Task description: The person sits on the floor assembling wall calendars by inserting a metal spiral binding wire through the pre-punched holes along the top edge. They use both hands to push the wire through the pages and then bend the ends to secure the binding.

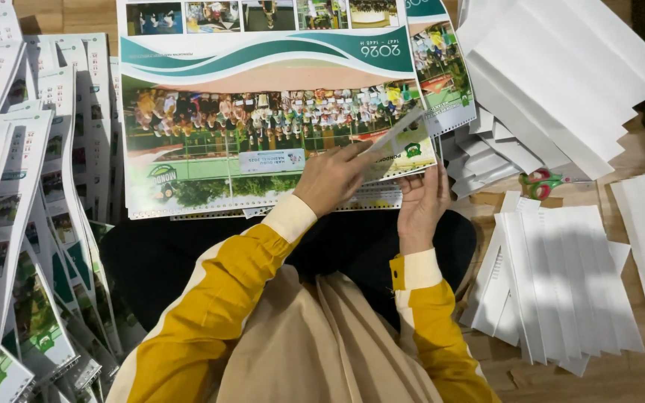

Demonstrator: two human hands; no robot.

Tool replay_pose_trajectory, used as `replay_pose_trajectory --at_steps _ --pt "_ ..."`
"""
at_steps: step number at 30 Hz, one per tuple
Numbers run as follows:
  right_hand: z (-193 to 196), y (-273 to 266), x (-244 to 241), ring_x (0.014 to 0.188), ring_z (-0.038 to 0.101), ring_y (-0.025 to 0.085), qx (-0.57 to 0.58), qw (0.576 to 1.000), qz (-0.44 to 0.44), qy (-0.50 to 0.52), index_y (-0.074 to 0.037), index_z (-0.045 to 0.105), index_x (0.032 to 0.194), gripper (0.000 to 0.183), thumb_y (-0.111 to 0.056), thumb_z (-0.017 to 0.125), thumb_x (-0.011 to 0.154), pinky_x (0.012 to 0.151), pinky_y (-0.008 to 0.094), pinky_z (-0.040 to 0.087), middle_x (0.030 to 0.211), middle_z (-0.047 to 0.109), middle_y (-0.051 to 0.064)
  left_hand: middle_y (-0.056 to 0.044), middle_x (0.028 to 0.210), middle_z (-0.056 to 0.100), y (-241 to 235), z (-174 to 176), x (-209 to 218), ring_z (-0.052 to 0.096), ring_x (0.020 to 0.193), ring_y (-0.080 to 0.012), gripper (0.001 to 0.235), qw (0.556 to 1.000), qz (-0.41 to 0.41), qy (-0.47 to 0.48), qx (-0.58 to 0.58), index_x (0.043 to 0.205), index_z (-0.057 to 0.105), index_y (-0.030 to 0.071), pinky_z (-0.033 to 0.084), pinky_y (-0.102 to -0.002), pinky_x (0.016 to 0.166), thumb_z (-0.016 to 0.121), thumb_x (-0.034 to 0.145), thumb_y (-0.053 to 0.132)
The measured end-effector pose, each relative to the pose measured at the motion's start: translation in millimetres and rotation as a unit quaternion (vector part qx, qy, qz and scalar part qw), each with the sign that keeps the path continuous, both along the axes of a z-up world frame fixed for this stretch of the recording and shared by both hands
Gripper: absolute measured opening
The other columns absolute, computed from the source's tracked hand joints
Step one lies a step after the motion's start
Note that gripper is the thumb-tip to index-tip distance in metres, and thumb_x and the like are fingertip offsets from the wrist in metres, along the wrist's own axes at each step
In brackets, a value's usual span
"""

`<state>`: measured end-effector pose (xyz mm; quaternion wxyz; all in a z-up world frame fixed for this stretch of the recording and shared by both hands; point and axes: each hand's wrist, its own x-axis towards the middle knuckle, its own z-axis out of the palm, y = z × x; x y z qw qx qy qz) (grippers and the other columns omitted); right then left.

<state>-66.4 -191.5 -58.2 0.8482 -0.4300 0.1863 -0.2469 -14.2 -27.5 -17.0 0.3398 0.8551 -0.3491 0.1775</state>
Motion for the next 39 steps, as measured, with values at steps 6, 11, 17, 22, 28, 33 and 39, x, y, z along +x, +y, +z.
replay_pose_trajectory --at_steps 6,11,17,22,28,33,39 --pt "7 6 2 0.081 0.066 0.021 -0.061 0.998 -0.003 0.009 -0.007 0.051 0.112 0.028 -0.022 0.055 0.089 0.066 0.024 0.059 0.099 0.06 0.009 -0.003 0.092 0.063 -7 -12 2 0.063 0.077 -0.0288 0.029 0.998 -0.008 0.025 0.05 0.105 0.06 0.026 0.054 -0.038 0.058 0.063 0.077 0.034" --pt "-1 3 2 0.082 0.066 0.02 -0.047 0.999 -0.015 0.02 -0.007 0.049 0.114 0.03 -0.021 0.057 0.088 0.067 0.023 0.058 0.099 0.06 0.009 -0.006 0.084 0.064 -7 -8 6 0.064 0.074 -0.0298 0.02 0.995 -0.035 0.085 0.03 0.099 0.064 0.022 0.052 -0.036 0.054 0.061 0.081 0.031" --pt "-13 1 2 0.083 0.064 0.018 -0.102 0.994 -0.013 0.033 -0.009 0.048 0.113 0.029 -0.017 0.057 0.086 0.065 0.023 0.058 0.099 0.055 0.005 -0.005 0.079 0.064 -12 -17 1 0.064 0.066 -0.028 0.019 0.999 0.011 0.008 0.032 0.096 0.064 0.021 0.052 -0.035 0.051 0.057 0.079 0.021" --pt "-12 7 0 0.077 0.065 0.018 -0.102 0.993 -0.021 0.058 -0.01 0.05 0.11 0.027 -0.011 0.056 0.084 0.061 0.022 0.058 0.097 0.054 0.005 0.001 0.073 0.059 -11 -40 15 0.062 0.063 -0.0171 0.02 0.989 0.109 -0.092 -0.028 0.099 0.059 0.02 0.051 -0.026 0.05 0.054 0.08 0.017" --pt "-24 9 -11 0.071 0.066 0.024 -0.109 0.988 -0.036 0.106 -0.015 0.033 0.13 0.05 0.001 0.05 0.085 0.063 0.031 0.061 0.101 0.053 0.011 -0.009 0.075 0.06 47 -12 37 0.059 0.063 -0.0162 0.018 0.919 0.179 -0.056 -0.346 0.1 0.056 0.004 0.051 -0.025 0.053 0.042 0.092 0.01" --pt "3 20 -10 0.066 0.065 0.026 -0.175 0.979 -0.066 0.087 -0.016 0.023 0.135 0.065 0.01 0.047 0.082 0.057 0.032 0.062 0.106 0.05 0.015 -0.007 0.08 0.061 62 18 28 0.061 0.068 -0.0186 0.023 0.871 0.244 -0.092 -0.417 0.102 0.057 0.002 0.049 -0.025 0.064 0.039 0.094 0.015" --pt "18 22 -9 0.062 0.053 0.014 -0.256 0.952 -0.116 0.124 -0.004 0.038 0.115 0.042 0.008 0.056 0.078 0.046 0.023 0.055 0.108 0.037 0.012 -0.011 0.078 0.06 56 12 29 0.058 0.069 -0.0185 0.025 0.861 0.261 -0.084 -0.428 0.099 0.059 0.0 0.048 -0.029 0.069 0.039 0.095 0.014"
